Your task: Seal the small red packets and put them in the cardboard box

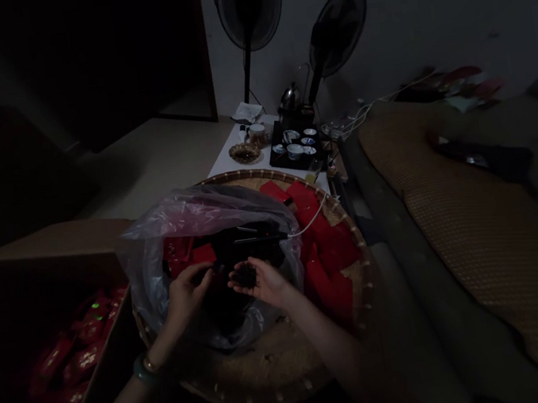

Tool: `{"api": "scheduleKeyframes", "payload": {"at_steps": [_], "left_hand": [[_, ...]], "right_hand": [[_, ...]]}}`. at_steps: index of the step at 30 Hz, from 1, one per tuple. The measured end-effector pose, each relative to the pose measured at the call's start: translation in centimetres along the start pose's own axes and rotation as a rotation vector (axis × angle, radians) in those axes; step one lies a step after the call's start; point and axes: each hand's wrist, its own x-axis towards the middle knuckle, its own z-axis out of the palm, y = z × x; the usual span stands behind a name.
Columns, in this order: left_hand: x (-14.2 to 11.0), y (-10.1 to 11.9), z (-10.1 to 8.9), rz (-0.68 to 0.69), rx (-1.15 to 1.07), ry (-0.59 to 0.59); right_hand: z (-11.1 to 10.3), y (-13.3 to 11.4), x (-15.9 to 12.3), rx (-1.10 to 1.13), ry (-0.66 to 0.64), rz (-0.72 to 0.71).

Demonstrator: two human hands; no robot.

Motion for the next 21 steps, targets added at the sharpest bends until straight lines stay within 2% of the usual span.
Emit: {"api": "scheduleKeyframes", "payload": {"at_steps": [9,14,21], "left_hand": [[-0.3,-0.1,-0.2,-0.015,-0.063,-0.020],[-0.4,0.4,-0.6,0.073,-0.010,-0.027],[-0.4,1.2,-0.9,0.097,0.037,-0.070]], "right_hand": [[0.2,0.1,-0.2,-0.096,0.008,-0.029],[0.6,-0.3,-0.3,-0.097,0.036,-0.024],[2.7,-1.7,-0.1,-0.155,-0.063,-0.026]]}}
